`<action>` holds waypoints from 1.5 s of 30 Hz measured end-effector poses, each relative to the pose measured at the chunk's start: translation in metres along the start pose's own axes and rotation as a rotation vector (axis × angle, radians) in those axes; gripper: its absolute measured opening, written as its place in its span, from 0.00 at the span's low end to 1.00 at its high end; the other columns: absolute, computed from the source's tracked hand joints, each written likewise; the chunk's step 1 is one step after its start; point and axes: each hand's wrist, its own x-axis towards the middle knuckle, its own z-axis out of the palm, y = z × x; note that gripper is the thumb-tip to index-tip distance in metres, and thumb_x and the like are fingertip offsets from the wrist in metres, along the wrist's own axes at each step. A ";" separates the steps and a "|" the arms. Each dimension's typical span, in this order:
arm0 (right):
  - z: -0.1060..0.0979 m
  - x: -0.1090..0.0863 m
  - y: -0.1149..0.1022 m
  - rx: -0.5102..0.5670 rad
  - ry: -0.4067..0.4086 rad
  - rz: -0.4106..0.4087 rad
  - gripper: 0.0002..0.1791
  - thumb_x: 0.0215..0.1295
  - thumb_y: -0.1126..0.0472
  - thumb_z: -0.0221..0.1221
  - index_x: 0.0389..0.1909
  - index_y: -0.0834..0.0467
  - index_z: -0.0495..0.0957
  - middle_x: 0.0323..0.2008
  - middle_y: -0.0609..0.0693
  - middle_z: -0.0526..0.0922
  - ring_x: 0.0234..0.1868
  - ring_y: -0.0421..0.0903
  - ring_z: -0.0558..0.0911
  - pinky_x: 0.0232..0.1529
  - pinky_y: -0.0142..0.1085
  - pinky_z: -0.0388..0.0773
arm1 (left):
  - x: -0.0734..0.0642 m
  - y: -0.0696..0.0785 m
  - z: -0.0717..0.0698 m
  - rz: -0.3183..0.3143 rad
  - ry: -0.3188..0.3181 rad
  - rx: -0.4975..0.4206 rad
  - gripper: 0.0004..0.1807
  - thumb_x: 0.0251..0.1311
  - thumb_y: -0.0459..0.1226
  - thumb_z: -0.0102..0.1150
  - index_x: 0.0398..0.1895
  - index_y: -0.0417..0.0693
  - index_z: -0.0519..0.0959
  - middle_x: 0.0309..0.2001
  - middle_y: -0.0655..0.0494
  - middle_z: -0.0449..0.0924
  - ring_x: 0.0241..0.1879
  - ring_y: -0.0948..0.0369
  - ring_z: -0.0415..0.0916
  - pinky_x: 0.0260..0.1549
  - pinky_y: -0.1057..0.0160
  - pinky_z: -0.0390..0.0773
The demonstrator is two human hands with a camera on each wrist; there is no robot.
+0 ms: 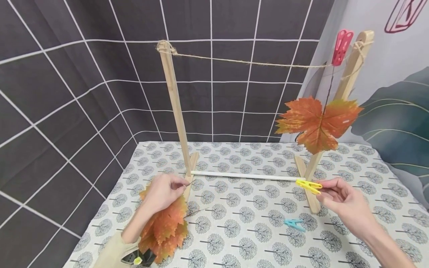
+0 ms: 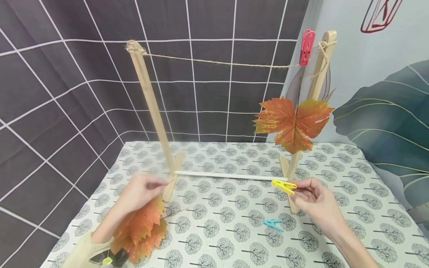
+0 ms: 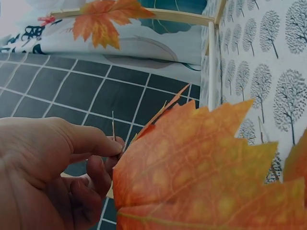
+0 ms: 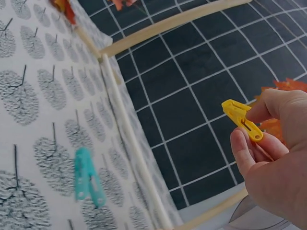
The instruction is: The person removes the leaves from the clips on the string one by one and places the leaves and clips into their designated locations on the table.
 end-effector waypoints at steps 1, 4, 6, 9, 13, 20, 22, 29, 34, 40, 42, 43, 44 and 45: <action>0.000 -0.002 0.003 0.007 -0.003 0.003 0.17 0.60 0.82 0.60 0.46 0.64 0.74 0.45 0.42 0.83 0.44 0.35 0.83 0.47 0.24 0.78 | -0.001 -0.001 0.001 -0.001 -0.004 0.006 0.10 0.54 0.29 0.69 0.38 0.49 0.89 0.39 0.52 0.87 0.36 0.57 0.83 0.34 0.57 0.81; 0.000 -0.006 0.011 0.002 0.000 0.022 0.17 0.59 0.82 0.60 0.46 0.64 0.74 0.45 0.42 0.83 0.44 0.35 0.83 0.47 0.24 0.78 | -0.004 -0.003 0.003 -0.002 -0.017 0.008 0.10 0.53 0.28 0.69 0.38 0.49 0.89 0.40 0.52 0.87 0.39 0.54 0.83 0.38 0.54 0.81; -0.001 -0.009 0.015 -0.026 0.012 0.054 0.17 0.59 0.81 0.60 0.46 0.65 0.73 0.44 0.41 0.83 0.44 0.34 0.83 0.46 0.23 0.77 | -0.006 -0.005 0.004 0.002 -0.015 0.014 0.10 0.53 0.28 0.69 0.37 0.49 0.89 0.39 0.52 0.87 0.39 0.54 0.83 0.38 0.54 0.81; 0.000 -0.015 0.022 -0.050 0.032 0.096 0.16 0.59 0.81 0.61 0.46 0.67 0.73 0.43 0.39 0.83 0.44 0.34 0.83 0.46 0.23 0.78 | -0.009 -0.008 0.006 0.007 -0.011 0.029 0.10 0.52 0.28 0.69 0.36 0.50 0.89 0.38 0.53 0.87 0.37 0.57 0.82 0.37 0.55 0.80; 0.000 -0.022 0.033 -0.015 0.046 0.110 0.15 0.58 0.82 0.60 0.45 0.69 0.73 0.44 0.40 0.84 0.44 0.35 0.84 0.45 0.25 0.79 | -0.013 -0.012 0.009 0.009 -0.005 0.040 0.10 0.51 0.28 0.70 0.34 0.51 0.90 0.35 0.55 0.87 0.33 0.60 0.81 0.34 0.58 0.79; -0.001 -0.034 0.047 -0.024 0.060 0.160 0.17 0.58 0.81 0.61 0.47 0.70 0.71 0.45 0.39 0.83 0.44 0.37 0.84 0.46 0.26 0.79 | -0.016 -0.015 0.013 -0.026 -0.025 0.010 0.11 0.50 0.26 0.69 0.34 0.50 0.89 0.35 0.54 0.87 0.26 0.66 0.74 0.24 0.65 0.74; -0.002 -0.037 0.051 -0.038 0.074 0.178 0.16 0.59 0.80 0.62 0.47 0.70 0.71 0.45 0.37 0.83 0.45 0.34 0.83 0.46 0.24 0.78 | -0.016 -0.015 0.015 -0.032 -0.026 0.007 0.11 0.50 0.26 0.69 0.33 0.50 0.89 0.35 0.54 0.87 0.25 0.66 0.72 0.23 0.66 0.73; -0.005 -0.047 0.065 0.011 0.134 0.238 0.17 0.58 0.79 0.64 0.47 0.69 0.72 0.44 0.36 0.83 0.45 0.31 0.82 0.46 0.24 0.78 | -0.019 -0.018 0.019 -0.058 -0.040 0.010 0.11 0.50 0.26 0.69 0.33 0.50 0.89 0.35 0.55 0.86 0.29 0.65 0.74 0.28 0.63 0.75; -0.005 -0.051 0.072 0.052 0.170 0.273 0.16 0.58 0.79 0.65 0.45 0.67 0.73 0.42 0.36 0.84 0.43 0.33 0.83 0.44 0.25 0.80 | -0.021 -0.022 0.024 -0.073 -0.060 -0.006 0.11 0.50 0.26 0.69 0.33 0.49 0.89 0.36 0.54 0.87 0.28 0.66 0.73 0.27 0.65 0.74; -0.005 -0.053 0.080 0.068 0.173 0.289 0.15 0.58 0.78 0.65 0.44 0.69 0.72 0.41 0.34 0.84 0.43 0.31 0.83 0.44 0.25 0.79 | -0.022 -0.027 0.031 -0.093 -0.078 -0.031 0.10 0.50 0.26 0.68 0.34 0.48 0.89 0.35 0.52 0.87 0.20 0.67 0.68 0.16 0.68 0.70; -0.006 -0.053 0.083 0.056 0.180 0.311 0.15 0.59 0.77 0.65 0.43 0.69 0.72 0.40 0.33 0.84 0.43 0.30 0.83 0.43 0.24 0.79 | -0.023 -0.028 0.032 -0.101 -0.080 -0.039 0.10 0.50 0.26 0.68 0.34 0.47 0.89 0.34 0.52 0.87 0.17 0.67 0.66 0.13 0.69 0.68; -0.006 -0.054 0.083 0.056 0.185 0.322 0.15 0.59 0.77 0.65 0.43 0.69 0.72 0.40 0.33 0.84 0.43 0.30 0.83 0.43 0.24 0.79 | -0.023 -0.028 0.033 -0.102 -0.079 -0.038 0.10 0.50 0.26 0.68 0.33 0.47 0.89 0.34 0.53 0.87 0.17 0.67 0.66 0.13 0.69 0.67; -0.006 -0.055 0.084 0.050 0.188 0.332 0.15 0.58 0.77 0.66 0.43 0.69 0.72 0.40 0.33 0.85 0.42 0.30 0.83 0.43 0.24 0.79 | -0.023 -0.029 0.034 -0.107 -0.080 -0.045 0.10 0.50 0.25 0.68 0.33 0.47 0.89 0.34 0.53 0.86 0.17 0.67 0.65 0.12 0.69 0.67; -0.007 -0.055 0.085 0.043 0.191 0.341 0.15 0.58 0.77 0.66 0.43 0.69 0.73 0.39 0.32 0.85 0.42 0.30 0.83 0.43 0.24 0.79 | -0.024 -0.029 0.034 -0.110 -0.083 -0.051 0.10 0.50 0.25 0.68 0.33 0.46 0.89 0.34 0.52 0.86 0.16 0.67 0.65 0.11 0.69 0.66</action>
